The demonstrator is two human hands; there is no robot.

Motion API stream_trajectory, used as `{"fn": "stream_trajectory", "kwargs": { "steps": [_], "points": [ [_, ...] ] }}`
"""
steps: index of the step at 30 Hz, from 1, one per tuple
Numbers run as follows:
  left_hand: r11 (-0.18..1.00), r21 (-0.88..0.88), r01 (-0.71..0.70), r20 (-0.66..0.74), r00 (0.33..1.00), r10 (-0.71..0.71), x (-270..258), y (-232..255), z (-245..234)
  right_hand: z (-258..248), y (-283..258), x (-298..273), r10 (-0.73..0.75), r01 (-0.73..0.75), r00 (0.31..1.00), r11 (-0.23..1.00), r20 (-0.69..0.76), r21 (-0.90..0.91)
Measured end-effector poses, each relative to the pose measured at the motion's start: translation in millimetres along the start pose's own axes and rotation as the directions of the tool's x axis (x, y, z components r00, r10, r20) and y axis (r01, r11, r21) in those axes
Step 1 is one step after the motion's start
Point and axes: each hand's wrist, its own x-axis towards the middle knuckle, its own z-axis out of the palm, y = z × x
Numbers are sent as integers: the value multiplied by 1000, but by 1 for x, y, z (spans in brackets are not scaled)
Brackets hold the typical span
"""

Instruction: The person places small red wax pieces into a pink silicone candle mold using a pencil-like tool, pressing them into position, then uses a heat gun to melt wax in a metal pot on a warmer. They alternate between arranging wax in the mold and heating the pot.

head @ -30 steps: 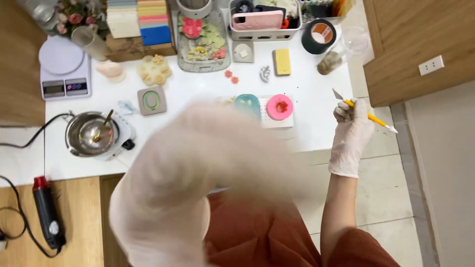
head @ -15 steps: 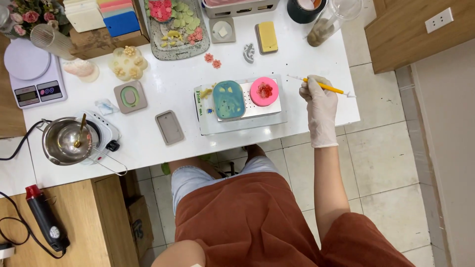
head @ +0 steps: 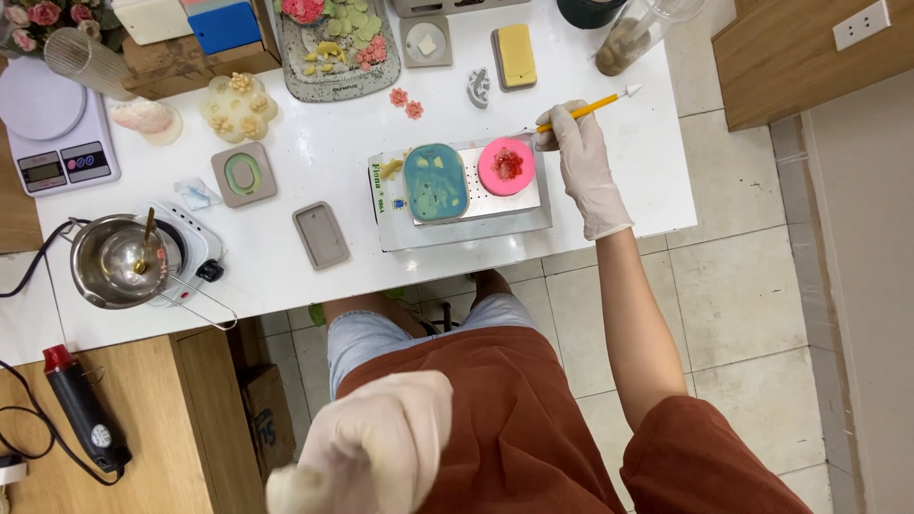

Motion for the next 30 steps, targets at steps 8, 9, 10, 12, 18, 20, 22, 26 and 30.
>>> {"fn": "stream_trajectory", "kwargs": {
  "steps": [8, 9, 10, 12, 18, 20, 22, 26, 30],
  "points": [
    [983, 120, 139, -211, 971, -111, -6, -23, -50, 3, -9, -3, 19, -15, 995, 999, 101, -33],
    [982, 137, 129, -219, 971, -97, -8, -24, -51, 3, -9, -3, 12, -7, 994, 999, 113, -47],
    [981, 153, 118, -224, 971, -82, -9, -25, -53, 3, -9, -3, 4, 4, 992, 998, 124, -62],
    [981, 157, 111, -232, 970, -73, -8, -24, -51, 2, -9, -3, 3, 5, 992, 998, 126, -62],
    [982, 142, 127, -226, 970, -93, -5, -21, -46, 5, -17, -7, -10, 22, 989, 997, 150, -72],
    [982, 141, 127, -221, 971, -94, -5, -22, -46, 6, -19, -9, -12, 25, 988, 996, 154, -85],
    [982, 140, 128, -222, 970, -95, -7, -23, -47, 6, -21, -10, -6, 23, 989, 993, 147, -113],
    [982, 130, 138, -235, 966, -104, -6, -22, -47, 5, -20, -10, 0, 16, 989, 994, 151, -106],
    [980, 132, 147, -239, 964, -112, -4, -22, -45, 4, -22, -13, 11, 7, 986, 994, 167, -105]
  ]
}}
